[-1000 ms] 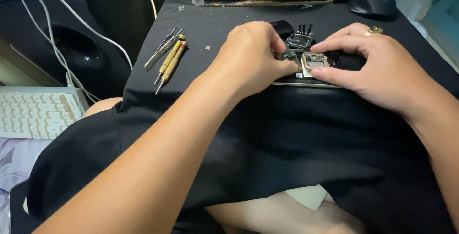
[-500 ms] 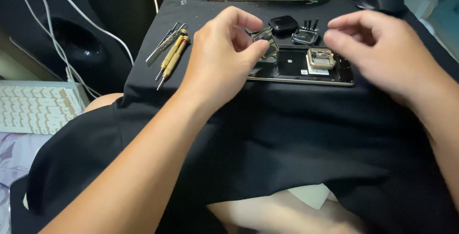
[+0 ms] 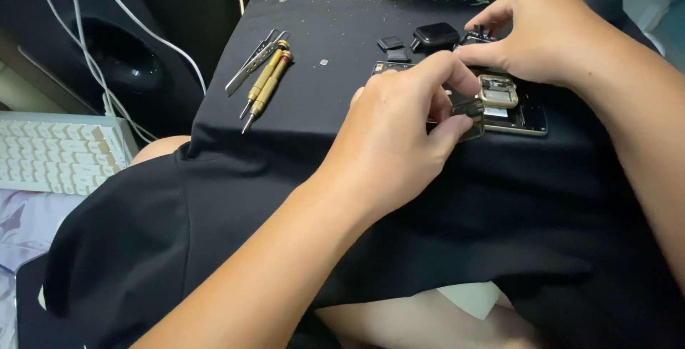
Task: Using precision tools to install small electronic components into a device housing, likely a smartwatch.
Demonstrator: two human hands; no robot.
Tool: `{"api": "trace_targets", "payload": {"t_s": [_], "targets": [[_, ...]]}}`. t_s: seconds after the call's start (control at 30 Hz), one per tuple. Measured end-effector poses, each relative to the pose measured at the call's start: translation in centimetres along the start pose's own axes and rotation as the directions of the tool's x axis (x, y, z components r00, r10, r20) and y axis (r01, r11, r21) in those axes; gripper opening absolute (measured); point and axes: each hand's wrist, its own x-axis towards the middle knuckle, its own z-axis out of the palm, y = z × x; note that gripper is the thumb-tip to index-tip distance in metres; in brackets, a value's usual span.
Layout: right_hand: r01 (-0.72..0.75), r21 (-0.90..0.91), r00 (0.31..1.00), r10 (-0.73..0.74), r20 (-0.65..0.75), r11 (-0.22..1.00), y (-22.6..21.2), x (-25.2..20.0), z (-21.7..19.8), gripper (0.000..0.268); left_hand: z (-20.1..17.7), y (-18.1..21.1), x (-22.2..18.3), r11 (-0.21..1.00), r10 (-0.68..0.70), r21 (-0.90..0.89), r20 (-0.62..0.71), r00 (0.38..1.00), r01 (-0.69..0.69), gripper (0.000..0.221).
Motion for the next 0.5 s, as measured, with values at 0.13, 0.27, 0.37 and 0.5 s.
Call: {"api": "trace_targets", "payload": {"t_s": [0.13,0.27,0.37,0.5], "targets": [[0.041,-0.060,0.999,-0.042,-0.012,0.997,1.0,1.0,0.2,0.051,0.9,0.1,1.0,0.997,-0.075,-0.005,-0.037,0.996,0.075,0.018],[0.078,-0.038,0.997,-0.079,-0.026,0.996,1.4,1.1,-0.2,0.051,2.0,0.4,1.7,0.989,-0.147,0.008,-0.089,0.985,0.148,0.016],[0.068,-0.018,0.996,-0.069,-0.063,0.998,1.8,0.7,-0.8,0.050,2.3,0.9,2.0,0.978,-0.208,-0.017,-0.110,0.972,0.207,0.014],[0.208,0.104,0.953,-0.177,-0.246,0.973,3.9,-1.7,-1.3,0.034,1.2,0.4,3.6,0.959,-0.234,-0.208,-0.198,0.952,0.192,0.012]]}}
